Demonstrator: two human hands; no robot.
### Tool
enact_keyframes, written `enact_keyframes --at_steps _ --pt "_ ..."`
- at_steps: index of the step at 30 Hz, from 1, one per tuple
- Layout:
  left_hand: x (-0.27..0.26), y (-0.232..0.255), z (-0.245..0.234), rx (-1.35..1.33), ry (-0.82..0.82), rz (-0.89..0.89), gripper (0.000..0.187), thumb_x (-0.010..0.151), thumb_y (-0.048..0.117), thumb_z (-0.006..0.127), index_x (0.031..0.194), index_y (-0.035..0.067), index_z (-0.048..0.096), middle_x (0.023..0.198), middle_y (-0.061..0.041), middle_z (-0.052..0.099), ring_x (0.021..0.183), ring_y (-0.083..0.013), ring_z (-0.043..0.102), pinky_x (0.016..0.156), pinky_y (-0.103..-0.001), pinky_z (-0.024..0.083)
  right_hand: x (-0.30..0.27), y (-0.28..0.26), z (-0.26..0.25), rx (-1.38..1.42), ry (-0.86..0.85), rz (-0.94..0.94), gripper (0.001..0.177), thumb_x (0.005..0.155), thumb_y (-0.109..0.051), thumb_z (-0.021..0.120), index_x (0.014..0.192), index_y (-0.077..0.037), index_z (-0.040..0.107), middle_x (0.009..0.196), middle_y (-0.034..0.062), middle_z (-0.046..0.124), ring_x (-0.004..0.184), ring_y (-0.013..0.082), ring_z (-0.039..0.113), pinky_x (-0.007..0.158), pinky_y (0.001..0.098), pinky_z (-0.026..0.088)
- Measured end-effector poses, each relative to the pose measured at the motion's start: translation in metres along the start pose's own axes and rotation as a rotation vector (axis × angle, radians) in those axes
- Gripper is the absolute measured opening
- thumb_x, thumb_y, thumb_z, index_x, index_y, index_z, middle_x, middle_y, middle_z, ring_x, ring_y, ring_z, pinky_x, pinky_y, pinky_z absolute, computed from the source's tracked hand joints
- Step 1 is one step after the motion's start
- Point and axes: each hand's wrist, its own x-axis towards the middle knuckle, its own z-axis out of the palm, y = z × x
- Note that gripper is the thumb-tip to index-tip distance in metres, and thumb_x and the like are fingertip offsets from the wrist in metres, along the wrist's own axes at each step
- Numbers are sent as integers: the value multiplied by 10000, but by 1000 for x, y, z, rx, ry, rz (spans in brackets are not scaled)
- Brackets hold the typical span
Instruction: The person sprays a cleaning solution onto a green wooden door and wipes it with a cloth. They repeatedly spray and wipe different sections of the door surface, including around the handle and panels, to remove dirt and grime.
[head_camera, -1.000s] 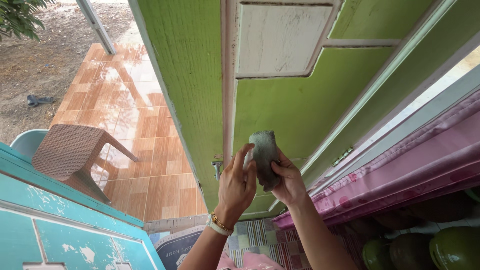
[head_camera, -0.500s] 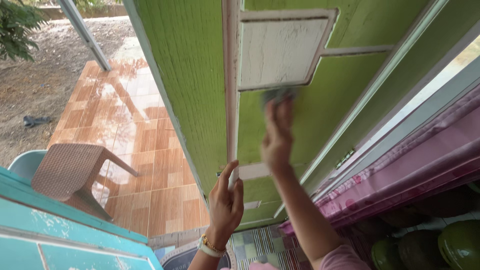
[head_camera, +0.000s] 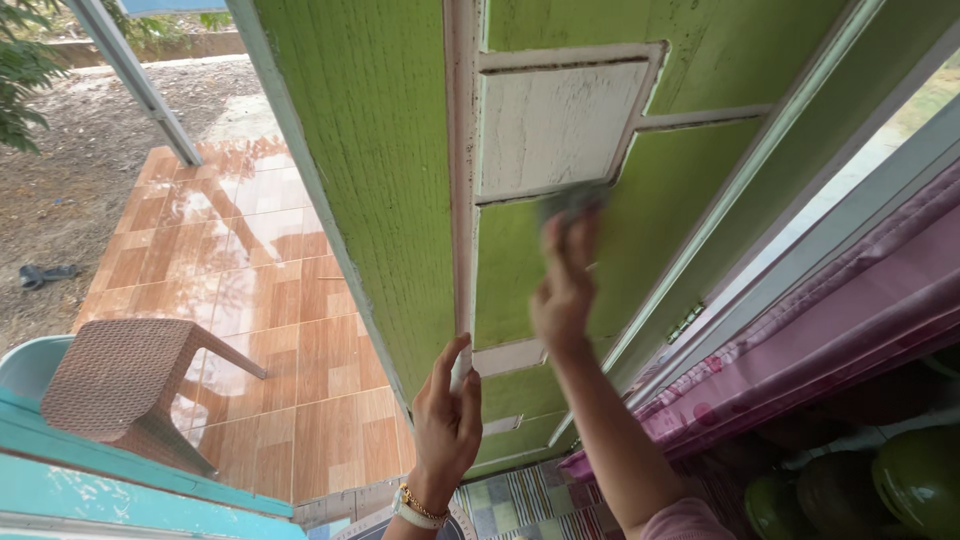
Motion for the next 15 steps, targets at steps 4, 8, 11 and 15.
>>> enact_keyframes --at_steps 4,8,11,15 --pt "8 2 5 33 -12 63 429 969 70 561 1396 33 554 532 27 489 381 -45 393 392 -284 280 -51 5 8 -251 -164 -289 744 920 148 597 1524 -272 480 1686 2 367 1579 254 340 1101 465 590" --pt "8 2 3 23 -20 28 411 985 80 559 1395 42 562 481 3 421 389 -62 363 414 -296 277 -20 38 -35 -62 -233 -126 764 855 198 556 1502 -205 525 1623 29 422 1511 285 392 906 344 586" --pt "12 1 6 19 -6 25 422 977 80 558 1397 43 562 473 -5 421 393 -69 356 419 -304 271 25 36 -37 -14 -6 -19 825 835 277 440 1521 -176 500 1660 137 335 1549 358 329 850 267 671" --pt "10 -1 14 18 -36 -12 441 961 75 558 1401 50 554 454 -3 421 376 -69 365 416 -302 277 -1 18 2 -29 -51 -79 761 872 263 460 1517 -140 488 1614 151 398 1520 360 358 775 209 684"
